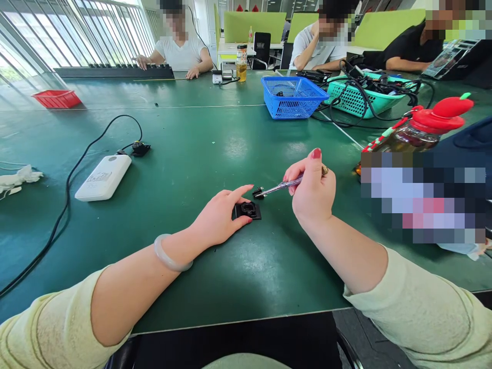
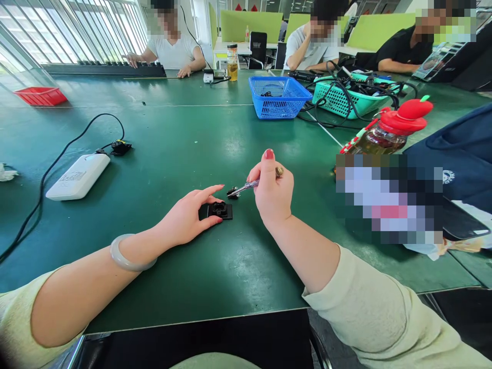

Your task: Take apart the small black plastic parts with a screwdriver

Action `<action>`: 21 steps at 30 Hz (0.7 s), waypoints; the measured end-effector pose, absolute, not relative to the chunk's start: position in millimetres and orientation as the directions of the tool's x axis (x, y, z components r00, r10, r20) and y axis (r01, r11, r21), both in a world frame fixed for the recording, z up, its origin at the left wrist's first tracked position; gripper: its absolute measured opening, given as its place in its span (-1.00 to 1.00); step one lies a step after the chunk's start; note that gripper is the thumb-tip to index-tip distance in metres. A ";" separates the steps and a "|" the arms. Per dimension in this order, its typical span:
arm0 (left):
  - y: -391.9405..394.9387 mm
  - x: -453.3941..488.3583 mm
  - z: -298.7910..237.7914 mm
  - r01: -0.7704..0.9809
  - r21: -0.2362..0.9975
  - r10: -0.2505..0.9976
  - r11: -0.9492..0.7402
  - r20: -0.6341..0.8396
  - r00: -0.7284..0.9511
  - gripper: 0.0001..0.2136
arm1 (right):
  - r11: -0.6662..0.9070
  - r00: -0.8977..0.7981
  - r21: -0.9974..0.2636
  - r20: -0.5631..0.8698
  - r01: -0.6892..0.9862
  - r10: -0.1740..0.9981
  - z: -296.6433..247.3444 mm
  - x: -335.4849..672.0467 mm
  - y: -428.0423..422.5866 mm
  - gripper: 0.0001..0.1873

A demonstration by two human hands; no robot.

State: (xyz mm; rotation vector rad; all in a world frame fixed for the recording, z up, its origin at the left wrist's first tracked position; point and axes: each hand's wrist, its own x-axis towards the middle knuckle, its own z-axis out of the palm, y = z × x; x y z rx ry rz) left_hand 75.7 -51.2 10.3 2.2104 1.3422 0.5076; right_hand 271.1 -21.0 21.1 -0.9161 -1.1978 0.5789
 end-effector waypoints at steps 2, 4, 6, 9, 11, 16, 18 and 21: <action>-52.0 75.6 10.4 0.702 0.589 0.890 -0.401 0.069 0.451 -0.37 | 0.548 0.239 -0.834 0.545 0.062 0.804 22.0 269.3 -24.3 -0.25; -52.9 75.2 10.0 0.695 0.581 0.883 -0.424 0.095 0.459 -0.39 | 0.576 0.130 -0.816 0.578 0.055 0.806 22.6 266.8 -28.6 -0.25; -53.5 74.7 9.4 0.690 0.569 0.877 -0.446 0.123 0.465 -0.40 | 0.594 0.004 -0.802 0.595 0.061 0.804 22.3 264.7 -31.4 -0.26; -54.2 74.2 9.0 0.689 0.564 0.874 -0.454 0.134 0.467 -0.37 | 0.576 -0.115 -0.814 0.567 0.079 0.816 20.2 263.5 -31.1 -0.29; -54.6 74.1 9.2 0.689 0.570 0.875 -0.448 0.123 0.468 -0.35 | 0.555 -0.130 -0.827 0.542 0.089 0.830 18.7 263.9 -29.5 -0.29; -54.8 73.4 8.8 0.695 0.557 0.873 -0.455 0.123 0.472 -0.37 | 0.536 -0.150 -0.839 0.520 0.092 0.841 18.1 265.2 -28.5 -0.34; -54.2 73.2 8.1 0.703 0.545 0.873 -0.457 0.125 0.472 -0.39 | 0.516 -0.166 -0.853 0.500 0.073 0.850 17.8 265.1 -28.9 -0.42; -53.1 73.3 7.2 0.714 0.532 0.876 -0.454 0.122 0.466 -0.40 | 0.486 -0.172 -0.873 0.474 0.035 0.864 15.0 264.1 -28.1 -0.60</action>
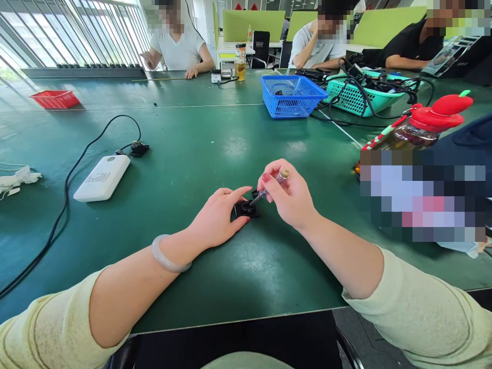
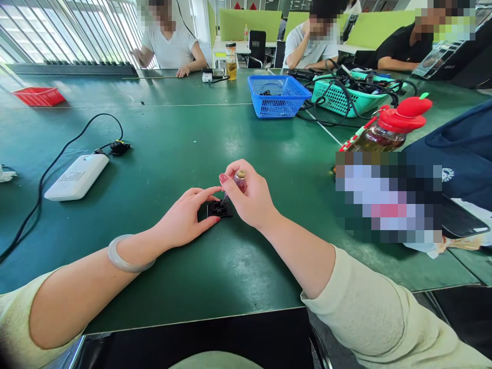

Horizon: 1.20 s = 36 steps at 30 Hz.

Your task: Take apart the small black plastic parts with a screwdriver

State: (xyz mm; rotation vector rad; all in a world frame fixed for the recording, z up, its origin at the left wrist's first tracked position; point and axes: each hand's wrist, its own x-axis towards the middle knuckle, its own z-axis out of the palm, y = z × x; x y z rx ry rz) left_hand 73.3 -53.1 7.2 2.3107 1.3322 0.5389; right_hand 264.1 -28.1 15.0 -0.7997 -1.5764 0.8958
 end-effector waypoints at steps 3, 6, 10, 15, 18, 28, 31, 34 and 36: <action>-52.7 73.7 6.9 0.721 0.520 0.875 -0.457 0.117 0.470 -0.41 | 0.515 -0.144 -0.854 0.503 0.067 0.852 10.8 262.9 -26.2 -0.62; -52.6 73.8 6.9 0.729 0.507 0.875 -0.460 0.118 0.470 -0.42 | 0.588 -0.081 -0.802 0.582 0.105 0.809 8.6 264.2 -24.6 -0.48; -52.4 73.8 6.4 0.729 0.509 0.876 -0.458 0.119 0.467 -0.43 | 0.732 -0.028 -0.671 0.735 0.122 0.678 9.6 270.8 -22.8 -0.52; -52.4 73.9 5.8 0.726 0.511 0.875 -0.461 0.125 0.468 -0.44 | 0.784 -0.043 -0.608 0.786 0.125 0.617 10.0 272.6 -24.0 -0.66; -52.3 74.2 5.7 0.719 0.511 0.870 -0.470 0.131 0.475 -0.45 | 0.776 -0.088 -0.617 0.772 0.134 0.629 9.2 268.7 -26.4 -0.67; -51.2 72.2 2.0 0.697 0.507 0.850 -0.507 0.159 0.503 -0.47 | 0.833 -0.182 -0.535 0.814 0.139 0.552 13.0 267.3 -33.4 -0.72; -51.0 71.9 1.6 0.696 0.502 0.846 -0.514 0.162 0.508 -0.47 | 0.826 -0.163 -0.539 0.811 0.161 0.561 13.8 267.0 -33.9 -0.72; -50.8 72.4 2.1 0.698 0.501 0.847 -0.512 0.163 0.505 -0.49 | 0.805 -0.219 -0.562 0.775 0.190 0.593 14.4 266.2 -33.8 -0.70; -50.8 72.7 2.4 0.697 0.499 0.845 -0.515 0.162 0.509 -0.51 | 0.787 -0.237 -0.580 0.750 0.211 0.617 15.1 266.4 -33.9 -0.71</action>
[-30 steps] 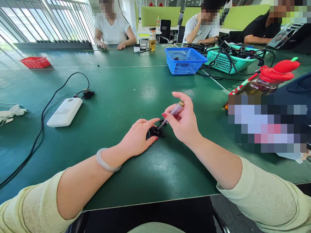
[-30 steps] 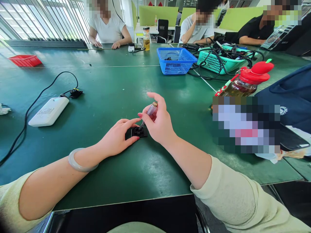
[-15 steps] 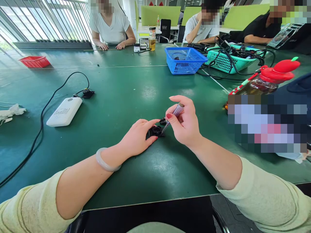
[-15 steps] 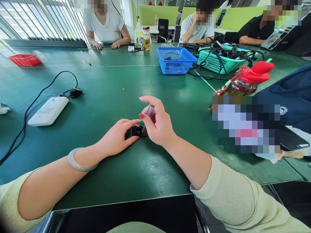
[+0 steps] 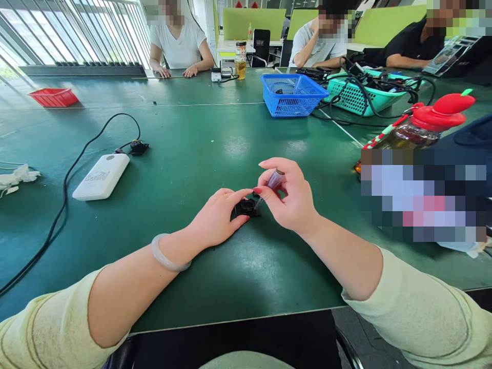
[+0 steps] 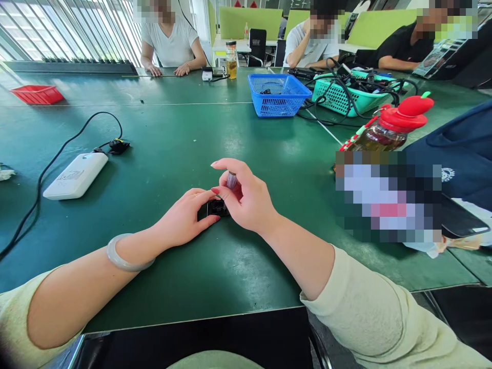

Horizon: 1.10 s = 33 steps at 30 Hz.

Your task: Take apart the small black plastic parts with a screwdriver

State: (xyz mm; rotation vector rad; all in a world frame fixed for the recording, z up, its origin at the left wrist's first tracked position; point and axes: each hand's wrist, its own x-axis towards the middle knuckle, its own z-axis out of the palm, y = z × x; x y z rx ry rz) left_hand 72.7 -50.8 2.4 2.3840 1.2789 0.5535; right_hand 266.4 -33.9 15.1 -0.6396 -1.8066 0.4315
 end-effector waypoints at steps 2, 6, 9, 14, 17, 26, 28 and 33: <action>-50.8 72.6 2.3 0.695 0.498 0.843 -0.518 0.163 0.512 -0.53 | 0.775 -0.249 -0.596 0.734 0.210 0.632 16.5 267.5 -33.9 -0.72; -50.5 71.7 0.8 0.693 0.497 0.842 -0.523 0.173 0.511 -0.50 | 0.778 -0.342 -0.621 0.714 0.096 0.611 20.4 272.0 -33.7 -0.76; -50.3 71.2 -0.3 0.696 0.493 0.843 -0.521 0.171 0.510 -0.47 | 0.764 -0.405 -0.644 0.690 0.036 0.600 22.7 273.8 -33.6 -0.71; -49.7 70.9 -0.7 0.691 0.485 0.835 -0.536 0.184 0.519 -0.52 | 0.698 -0.330 -0.703 0.632 0.138 0.701 23.5 272.6 -32.5 -0.76; -49.4 70.9 -0.5 0.690 0.485 0.836 -0.538 0.197 0.513 -0.52 | 0.661 -0.258 -0.720 0.612 0.210 0.748 23.6 272.5 -31.1 -0.73; -50.6 72.4 2.9 0.713 0.501 0.860 -0.491 0.146 0.490 -0.49 | 0.736 -0.129 -0.657 0.725 0.166 0.676 17.6 272.1 -31.9 -0.70; -50.7 72.0 2.8 0.706 0.506 0.856 -0.496 0.150 0.494 -0.49 | 0.759 -0.113 -0.640 0.750 0.122 0.651 16.5 271.3 -34.0 -0.70; -50.0 71.5 2.4 0.694 0.503 0.845 -0.515 0.159 0.511 -0.50 | 0.802 -0.141 -0.598 0.792 0.016 0.594 14.8 268.2 -37.2 -0.77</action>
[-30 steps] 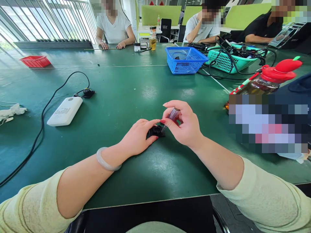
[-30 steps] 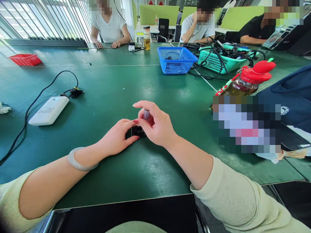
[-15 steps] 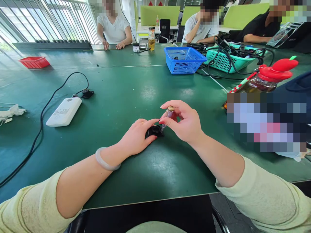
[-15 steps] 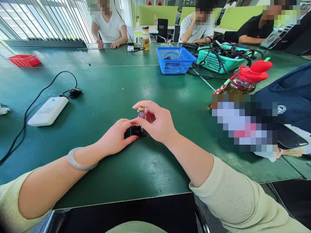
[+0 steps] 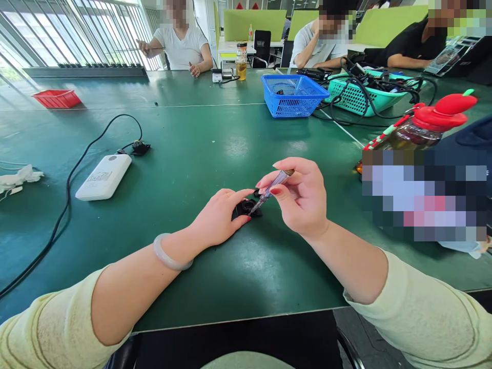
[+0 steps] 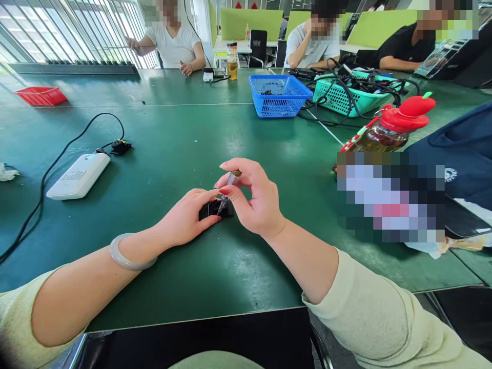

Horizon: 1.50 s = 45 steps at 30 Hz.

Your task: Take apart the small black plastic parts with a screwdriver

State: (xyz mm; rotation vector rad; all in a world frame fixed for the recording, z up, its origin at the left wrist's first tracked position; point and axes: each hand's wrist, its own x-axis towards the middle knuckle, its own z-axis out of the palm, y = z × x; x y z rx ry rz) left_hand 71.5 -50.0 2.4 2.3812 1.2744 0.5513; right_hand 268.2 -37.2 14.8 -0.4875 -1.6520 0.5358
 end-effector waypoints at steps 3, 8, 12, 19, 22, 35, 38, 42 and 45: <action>-49.7 72.0 2.1 0.700 0.495 0.846 -0.515 0.162 0.508 -0.50 | 0.815 -0.184 -0.579 0.805 -0.032 0.564 12.9 266.9 -35.8 -0.78; -49.3 72.3 1.5 0.684 0.496 0.834 -0.535 0.183 0.520 -0.56 | 0.805 -0.272 -0.593 0.773 0.009 0.573 10.8 265.4 -34.3 -0.79; -48.4 71.2 0.0 0.674 0.490 0.824 -0.553 0.200 0.531 -0.66 | 0.789 -0.363 -0.614 0.732 0.016 0.577 15.3 265.2 -37.4 -0.77; -48.6 71.3 -2.3 0.682 0.488 0.831 -0.544 0.207 0.516 -0.62 | 0.760 -0.363 -0.649 0.700 0.037 0.615 22.0 264.8 -40.9 -0.71; -50.1 71.6 -2.3 0.705 0.475 0.845 -0.527 0.200 0.497 -0.60 | 0.731 -0.303 -0.674 0.679 0.102 0.669 22.1 263.8 -40.3 -0.79; -53.9 73.6 6.2 0.716 0.498 0.867 -0.489 0.190 0.460 -0.48 | 0.798 -0.182 -0.600 0.780 0.054 0.598 14.7 267.6 -40.6 -0.76; -53.9 72.8 5.6 0.701 0.517 0.864 -0.491 0.191 0.465 -0.46 | 0.805 -0.069 -0.591 0.802 0.051 0.593 14.6 268.9 -38.6 -0.77; -54.0 73.0 5.7 0.703 0.522 0.868 -0.483 0.181 0.462 -0.47 | 0.774 -0.087 -0.631 0.769 0.056 0.633 14.1 268.7 -35.1 -0.81; -53.9 73.5 6.2 0.703 0.520 0.868 -0.484 0.182 0.463 -0.47 | 0.777 -0.104 -0.629 0.771 0.033 0.628 11.3 268.3 -32.6 -0.86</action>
